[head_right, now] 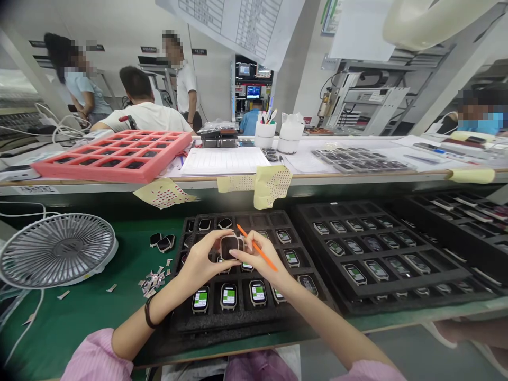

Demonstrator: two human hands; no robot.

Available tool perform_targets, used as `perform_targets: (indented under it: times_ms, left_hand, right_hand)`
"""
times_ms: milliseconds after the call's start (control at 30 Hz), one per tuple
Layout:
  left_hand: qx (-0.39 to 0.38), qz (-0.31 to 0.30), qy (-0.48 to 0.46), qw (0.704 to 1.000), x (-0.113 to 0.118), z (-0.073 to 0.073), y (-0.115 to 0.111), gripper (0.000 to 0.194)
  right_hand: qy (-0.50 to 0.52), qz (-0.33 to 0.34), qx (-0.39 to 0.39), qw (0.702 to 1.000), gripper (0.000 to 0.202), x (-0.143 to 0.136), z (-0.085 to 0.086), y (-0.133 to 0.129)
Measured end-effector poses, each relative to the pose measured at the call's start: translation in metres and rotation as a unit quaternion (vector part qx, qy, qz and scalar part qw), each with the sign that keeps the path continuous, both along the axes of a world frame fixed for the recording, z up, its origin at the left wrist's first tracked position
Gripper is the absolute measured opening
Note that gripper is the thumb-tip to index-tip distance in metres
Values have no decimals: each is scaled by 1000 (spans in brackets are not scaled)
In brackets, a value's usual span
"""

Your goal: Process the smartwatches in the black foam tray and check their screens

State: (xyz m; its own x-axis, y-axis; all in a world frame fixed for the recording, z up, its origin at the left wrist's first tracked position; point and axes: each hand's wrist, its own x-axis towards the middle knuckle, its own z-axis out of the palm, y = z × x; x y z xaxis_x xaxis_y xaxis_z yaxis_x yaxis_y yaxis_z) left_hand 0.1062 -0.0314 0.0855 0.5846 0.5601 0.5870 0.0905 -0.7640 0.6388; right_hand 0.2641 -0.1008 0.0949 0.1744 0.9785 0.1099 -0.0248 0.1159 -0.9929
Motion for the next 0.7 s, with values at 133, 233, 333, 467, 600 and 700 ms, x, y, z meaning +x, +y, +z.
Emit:
perform_targets:
  times_ms: [133, 233, 333, 467, 600, 700]
  left_hand:
    - [-14, -12, -8, 1000, 1, 2, -1, 45]
    - [-16, -16, -9, 1000, -1, 5, 1, 43]
    - [-14, 3, -14, 1000, -4, 8, 6, 41]
    - [-16, 37, -16, 999, -5, 9, 14, 42]
    - [-18, 45, -7, 999, -5, 7, 17, 42]
    - [-24, 50, -2, 998, -7, 5, 21, 42]
  right_hand:
    - [29, 5, -9, 1000, 49, 2, -1, -1]
    - [59, 1, -17, 998, 46, 5, -2, -3]
    - [64, -11, -15, 998, 47, 9, -1, -4]
    - [50, -26, -4, 998, 48, 11, 2, -5]
    - [46, -28, 2, 999, 46, 11, 5, -7]
    - [39, -25, 6, 999, 45, 23, 2, -7]
